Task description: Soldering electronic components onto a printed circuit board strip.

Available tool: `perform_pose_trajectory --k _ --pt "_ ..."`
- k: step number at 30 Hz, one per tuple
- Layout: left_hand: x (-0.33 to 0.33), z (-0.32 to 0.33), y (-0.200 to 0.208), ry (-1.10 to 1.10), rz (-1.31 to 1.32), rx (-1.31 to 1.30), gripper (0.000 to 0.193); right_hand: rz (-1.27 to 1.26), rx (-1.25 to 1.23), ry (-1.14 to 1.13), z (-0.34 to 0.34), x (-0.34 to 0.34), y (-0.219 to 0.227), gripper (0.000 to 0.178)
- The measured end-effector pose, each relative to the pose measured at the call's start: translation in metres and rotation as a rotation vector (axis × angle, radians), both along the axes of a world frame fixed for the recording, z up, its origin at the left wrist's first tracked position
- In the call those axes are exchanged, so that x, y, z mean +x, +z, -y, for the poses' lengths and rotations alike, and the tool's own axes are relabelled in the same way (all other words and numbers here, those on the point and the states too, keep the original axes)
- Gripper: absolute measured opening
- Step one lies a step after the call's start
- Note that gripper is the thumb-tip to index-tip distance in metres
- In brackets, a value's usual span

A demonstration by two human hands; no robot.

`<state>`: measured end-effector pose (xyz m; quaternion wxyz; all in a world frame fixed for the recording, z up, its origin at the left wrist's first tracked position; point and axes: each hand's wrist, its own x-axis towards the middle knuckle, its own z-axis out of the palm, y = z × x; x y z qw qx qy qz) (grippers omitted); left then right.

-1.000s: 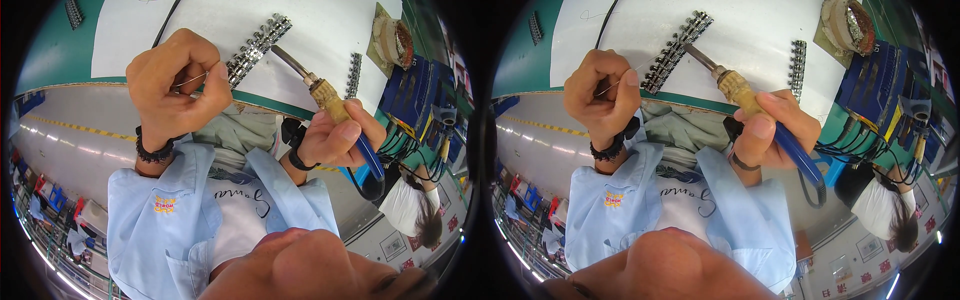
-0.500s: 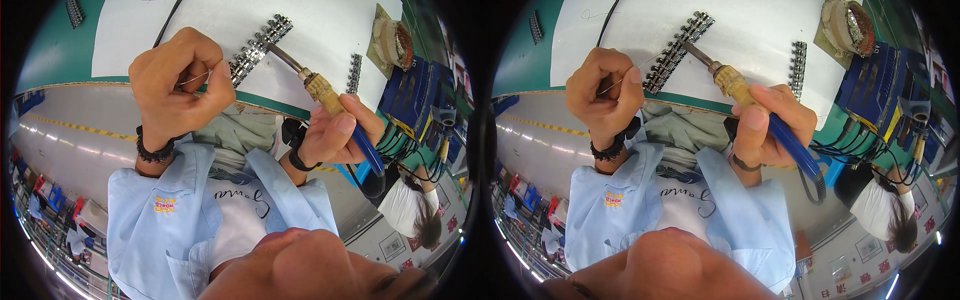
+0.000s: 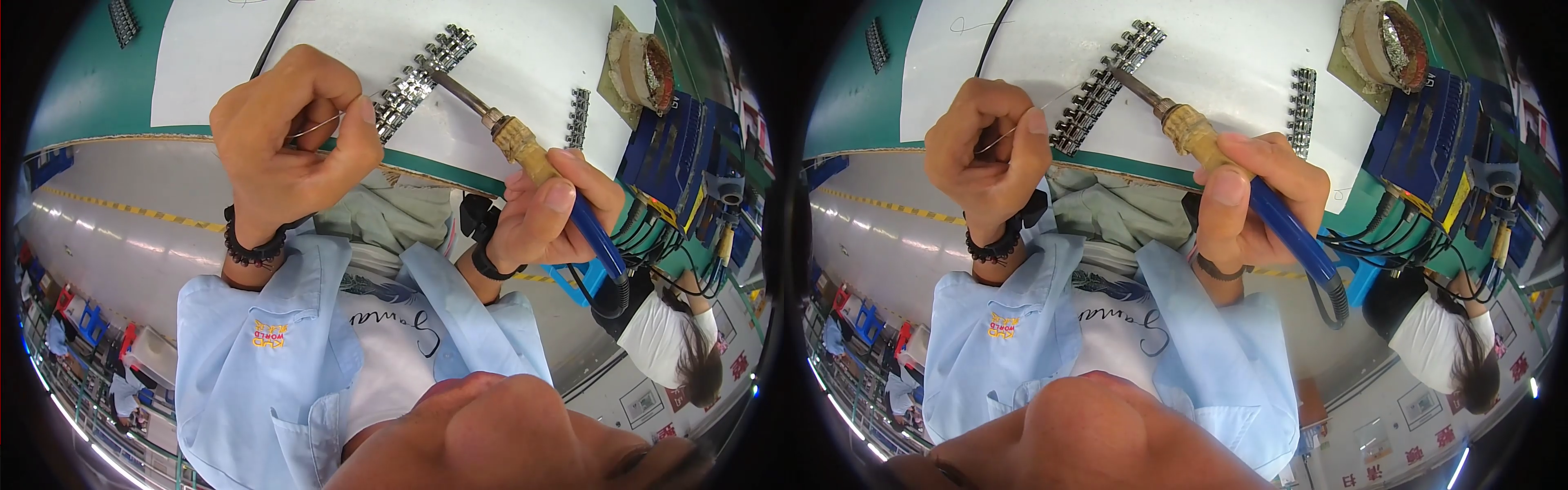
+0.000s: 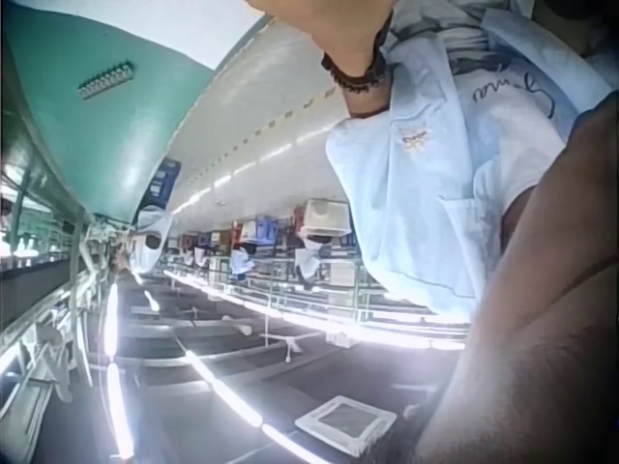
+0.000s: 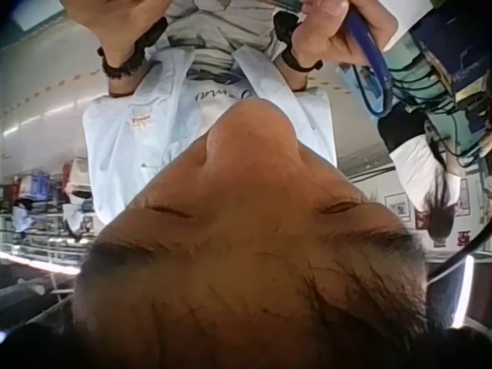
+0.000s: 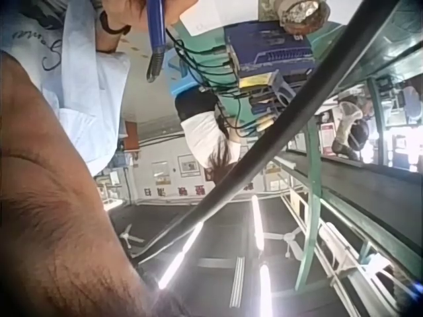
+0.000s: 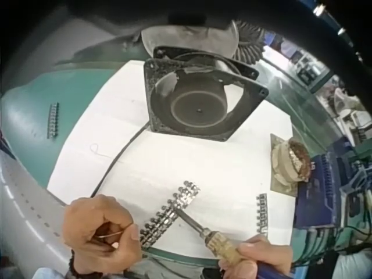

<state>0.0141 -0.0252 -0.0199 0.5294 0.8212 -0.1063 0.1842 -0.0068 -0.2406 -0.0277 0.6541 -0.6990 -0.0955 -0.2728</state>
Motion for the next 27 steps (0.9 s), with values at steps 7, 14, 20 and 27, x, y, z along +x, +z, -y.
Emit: perform_pose_trajectory --k 7,14,20,27 --pt "0.011 -0.007 -0.001 -0.273 0.160 0.048 0.013 0.183 -0.091 -0.297 0.001 0.001 -0.008 0.037" --pt "0.020 -0.003 -0.003 -0.364 0.203 0.211 0.017 0.187 -0.030 -0.267 0.008 0.000 -0.008 0.035" --pt "0.021 0.000 -0.005 -0.403 0.199 0.190 0.017 0.211 0.011 -0.206 0.011 -0.001 -0.010 0.032" --pt "0.001 0.009 -0.004 -0.019 -0.028 -0.145 0.011 0.236 0.035 -0.210 0.008 0.001 -0.010 0.028"
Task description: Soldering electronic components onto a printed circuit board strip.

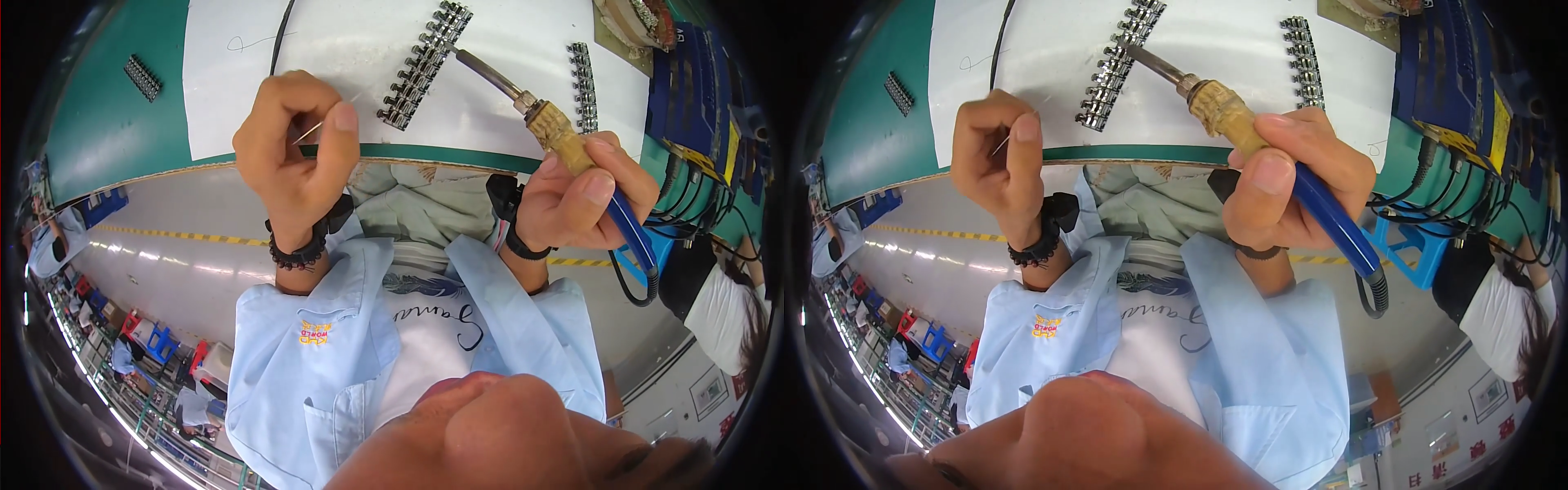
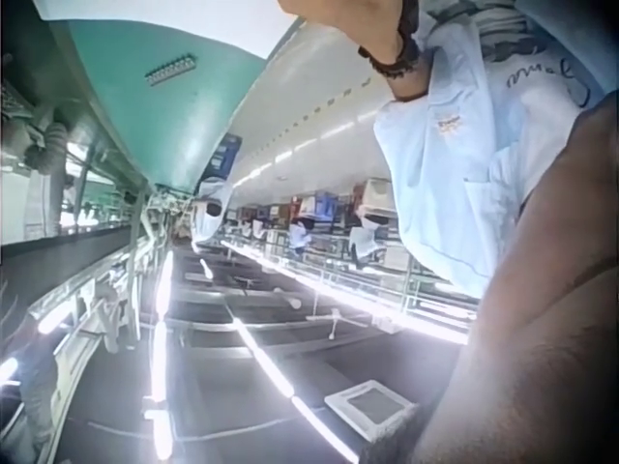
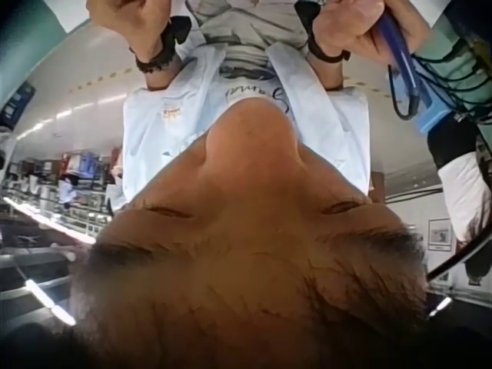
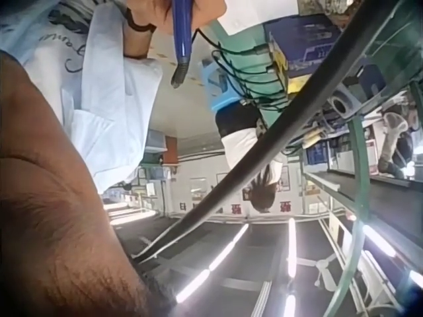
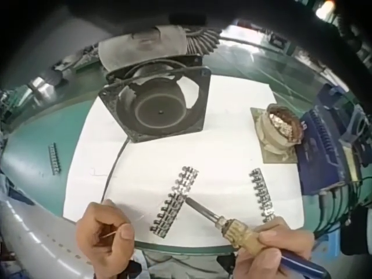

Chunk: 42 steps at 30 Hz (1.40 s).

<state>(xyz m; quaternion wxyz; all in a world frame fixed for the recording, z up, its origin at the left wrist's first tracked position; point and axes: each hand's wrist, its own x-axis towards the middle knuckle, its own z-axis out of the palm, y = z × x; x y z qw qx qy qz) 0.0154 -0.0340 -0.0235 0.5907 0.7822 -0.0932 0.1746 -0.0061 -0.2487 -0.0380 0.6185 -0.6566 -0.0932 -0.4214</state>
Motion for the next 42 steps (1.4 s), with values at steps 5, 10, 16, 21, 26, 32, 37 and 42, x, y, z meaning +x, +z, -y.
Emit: perform_pose_trajectory --k 5,10,16,21,26,32,37,42 --pt "-0.0005 0.0032 0.0046 0.058 -0.030 0.215 0.012 -0.048 0.046 0.042 -0.0034 0.0020 0.0036 0.023" --pt "0.0021 0.0038 0.0076 0.026 -0.018 0.232 0.013 -0.143 -0.106 0.050 -0.0006 0.0021 0.0073 0.028" --pt "0.0038 0.0060 0.0078 0.033 -0.057 0.240 0.012 -0.179 -0.153 0.059 0.0001 -0.0001 0.0090 0.027" --pt "0.0056 0.0076 0.0080 0.037 -0.071 0.242 0.012 -0.146 -0.114 0.070 -0.0013 0.0022 0.0059 0.024" --pt "0.0041 0.0073 0.0078 0.041 -0.076 0.227 0.012 -0.134 -0.011 0.099 -0.0043 0.0025 0.0049 0.022" --pt "0.0047 0.0040 0.0073 0.019 -0.021 0.242 0.012 -0.186 -0.032 0.093 -0.0051 0.0008 0.0072 0.025" --pt "0.0049 0.0066 0.0086 0.035 -0.059 0.240 0.013 -0.195 -0.042 0.054 -0.0074 0.0008 0.0072 0.024" --pt "0.0055 0.0062 0.0089 0.021 -0.060 0.252 0.011 -0.220 -0.077 0.030 -0.0075 0.0013 0.0083 0.025"
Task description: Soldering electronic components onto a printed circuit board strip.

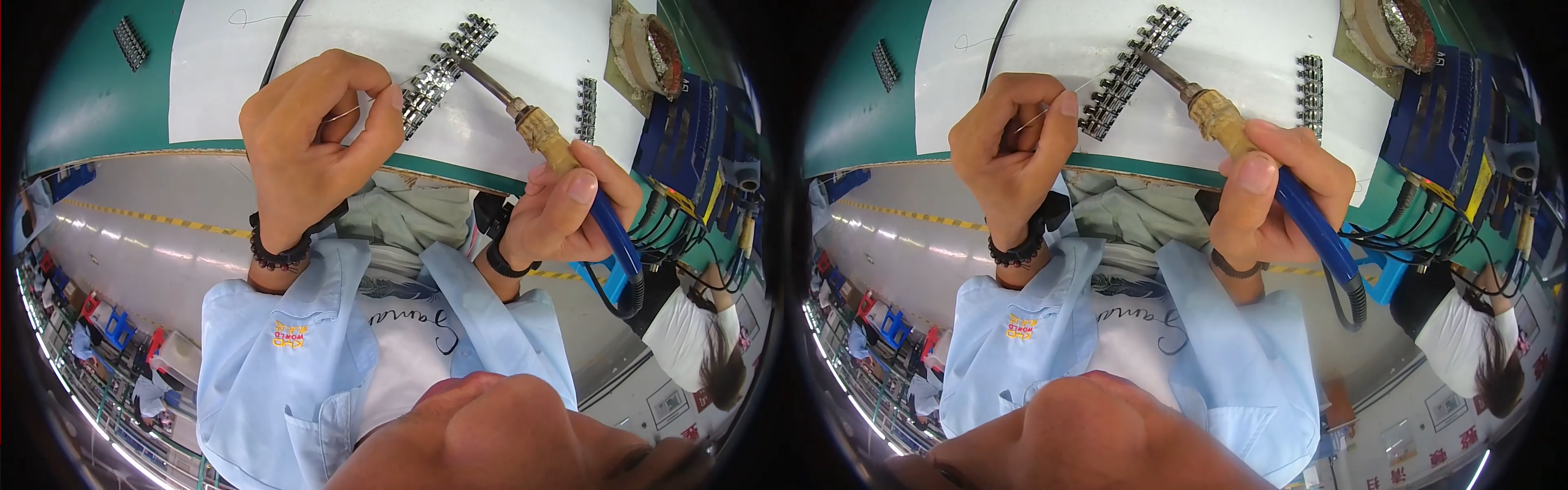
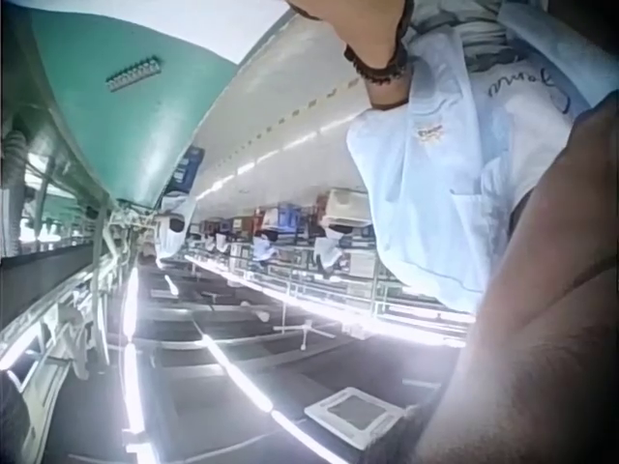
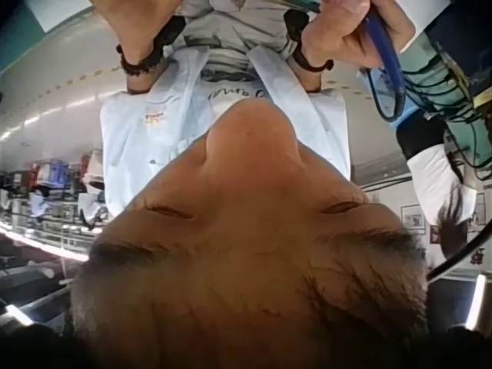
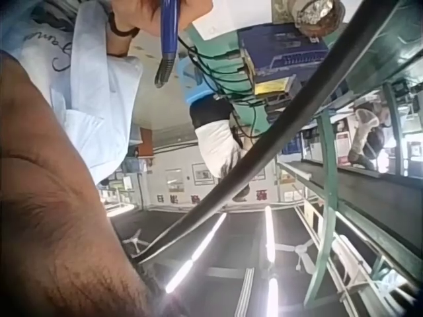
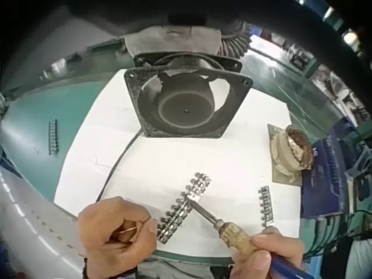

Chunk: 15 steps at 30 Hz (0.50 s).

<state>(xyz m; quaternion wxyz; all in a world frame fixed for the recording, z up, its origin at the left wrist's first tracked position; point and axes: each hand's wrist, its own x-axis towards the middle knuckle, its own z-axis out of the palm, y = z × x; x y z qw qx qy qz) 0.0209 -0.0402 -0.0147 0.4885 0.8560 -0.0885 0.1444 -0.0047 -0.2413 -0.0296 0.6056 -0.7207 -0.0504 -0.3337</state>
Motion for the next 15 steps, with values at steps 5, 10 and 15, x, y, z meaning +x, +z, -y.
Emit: perform_pose_trajectory --k 5,10,15 --pt "0.0003 -0.0020 -0.0015 -0.021 0.011 -0.002 0.008 -0.074 0.035 -0.060 -0.0059 -0.0024 0.0030 0.027" --pt "-0.0002 -0.0029 -0.0025 -0.013 0.003 -0.002 0.008 -0.118 0.060 -0.079 -0.0058 -0.0012 0.0056 0.030" --pt "-0.0023 -0.0060 -0.0035 -0.002 0.047 -0.023 0.010 -0.072 0.064 -0.086 -0.0037 -0.0011 0.0023 0.031"
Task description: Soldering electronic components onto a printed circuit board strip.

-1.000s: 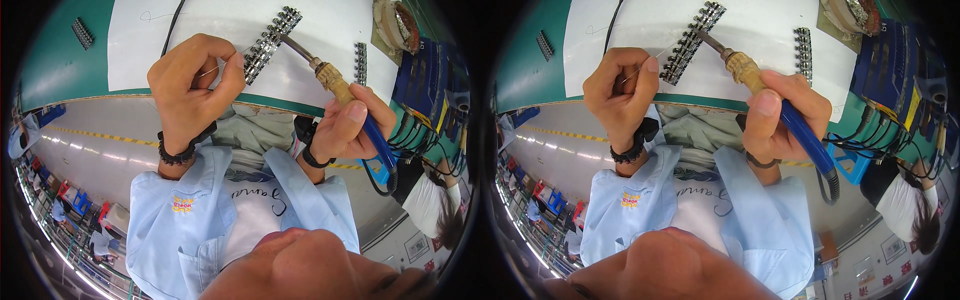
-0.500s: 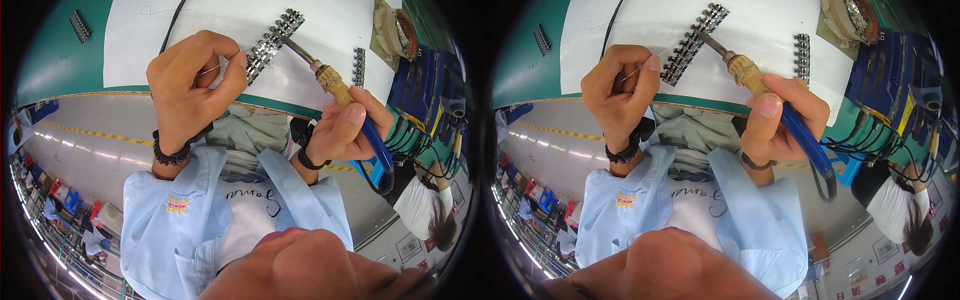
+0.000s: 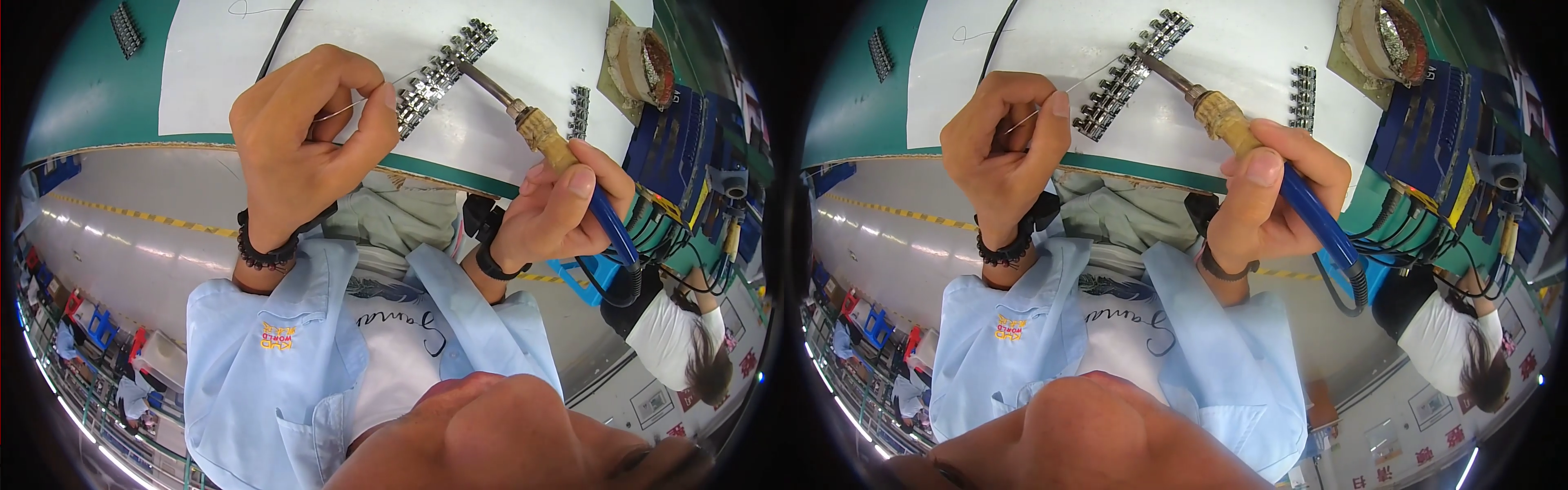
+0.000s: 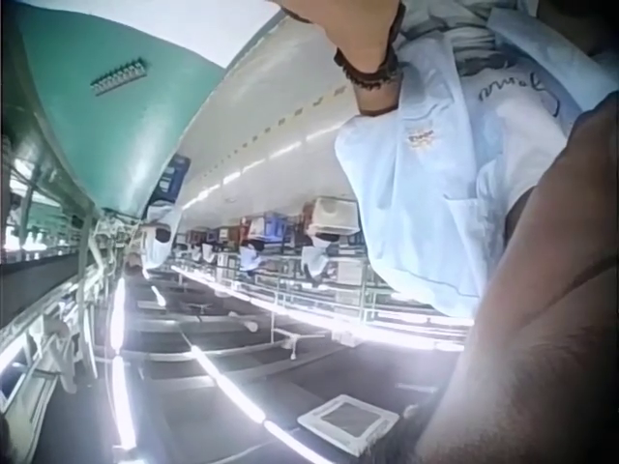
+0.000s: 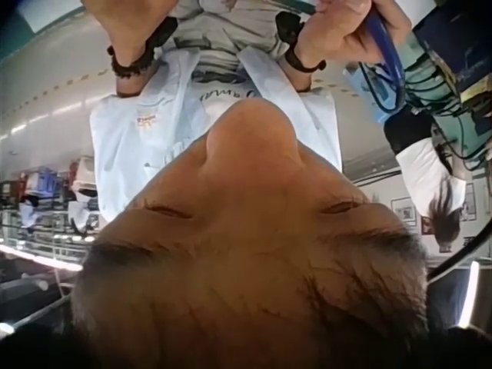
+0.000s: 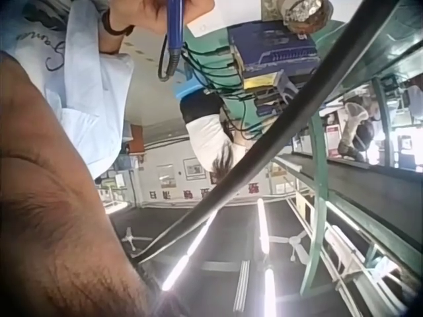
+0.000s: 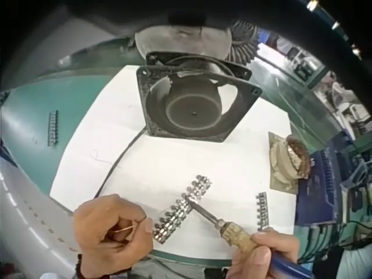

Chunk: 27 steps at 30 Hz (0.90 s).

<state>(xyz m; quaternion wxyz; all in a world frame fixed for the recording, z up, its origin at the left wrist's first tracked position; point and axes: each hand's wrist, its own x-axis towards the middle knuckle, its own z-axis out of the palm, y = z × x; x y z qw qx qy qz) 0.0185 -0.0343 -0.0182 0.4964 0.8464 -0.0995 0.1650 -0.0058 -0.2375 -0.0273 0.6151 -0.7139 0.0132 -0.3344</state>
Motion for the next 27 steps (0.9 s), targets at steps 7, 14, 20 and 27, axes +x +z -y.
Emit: perform_pose_trajectory --k 7,14,20,27 --pt "-0.0006 -0.0003 -0.0009 -0.032 0.005 -0.019 0.012 0.231 -0.082 -0.119 0.0006 0.0012 -0.0087 0.030" --pt "0.0014 0.0001 0.0026 -0.022 -0.008 0.011 0.016 0.202 -0.134 -0.035 -0.0033 -0.0022 -0.0035 0.036" --pt "0.0019 0.0014 0.0026 -0.019 0.000 0.022 0.016 0.187 -0.100 0.013 -0.0052 -0.0011 -0.0030 0.032" --pt "0.0028 0.0021 0.0005 -0.014 0.012 0.040 0.016 0.158 -0.059 0.076 -0.0041 -0.0034 -0.0035 0.025"
